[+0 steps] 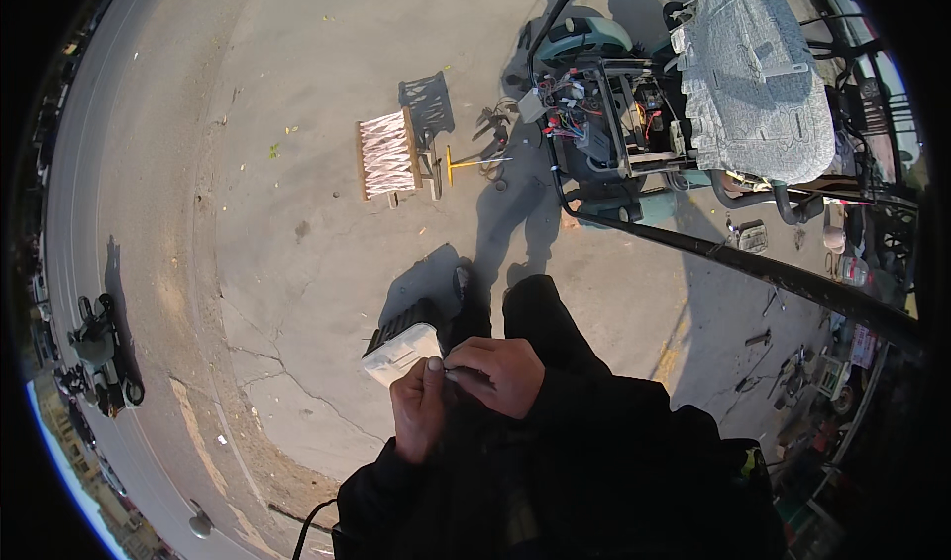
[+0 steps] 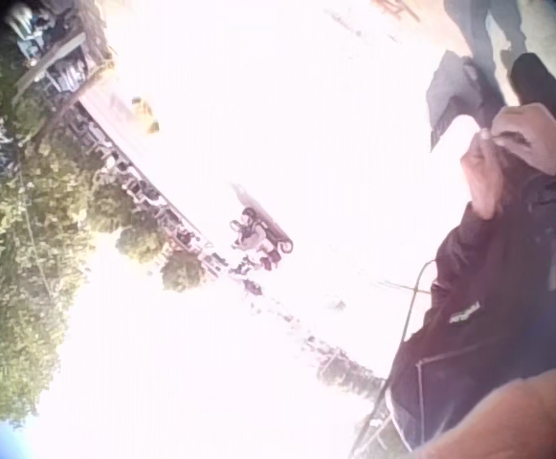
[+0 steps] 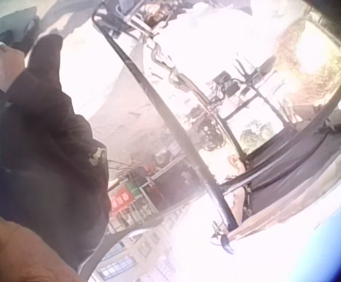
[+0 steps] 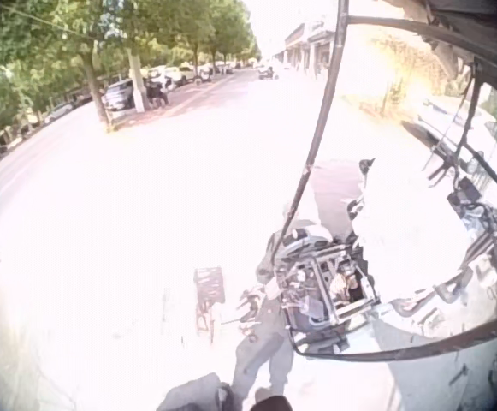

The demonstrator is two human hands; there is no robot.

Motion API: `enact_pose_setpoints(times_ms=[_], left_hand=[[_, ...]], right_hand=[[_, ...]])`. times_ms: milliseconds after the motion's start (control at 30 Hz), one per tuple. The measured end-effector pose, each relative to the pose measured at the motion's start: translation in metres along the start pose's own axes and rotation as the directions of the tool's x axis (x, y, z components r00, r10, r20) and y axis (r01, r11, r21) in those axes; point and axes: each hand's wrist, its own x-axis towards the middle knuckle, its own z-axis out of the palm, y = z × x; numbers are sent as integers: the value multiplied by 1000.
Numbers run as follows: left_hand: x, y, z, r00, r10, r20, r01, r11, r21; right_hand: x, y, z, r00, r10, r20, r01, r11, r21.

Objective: The person works on the exposed wiring of a small electric vehicle, using a screwdriver to tighten connections and then stripping and twisting wires by hand. The person handles a silver control box and multiple colored wires within the vehicle's chassis.

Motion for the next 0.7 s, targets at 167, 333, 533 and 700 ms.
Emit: enact_pose_setpoints(times_ms=[167, 333, 533, 700], left_hand=[[80, 28, -12, 981, -69, 179, 40, 987, 158], [157, 62, -9, 952, -125, 280, 57, 969, 241], [255, 109, 40, 929, -150, 339, -52, 853, 520], [326, 138, 86, 885, -182, 429, -120, 800, 588]], right_hand=[[50, 14, -6, 962, 208, -175, -193, 976, 98], [101, 49, -23, 936, 217, -276, -188, 974, 126], [155, 96, -73, 813, 503, -295, -333, 816, 472], [191, 130, -113, 728, 619, -293, -349, 703, 619]])
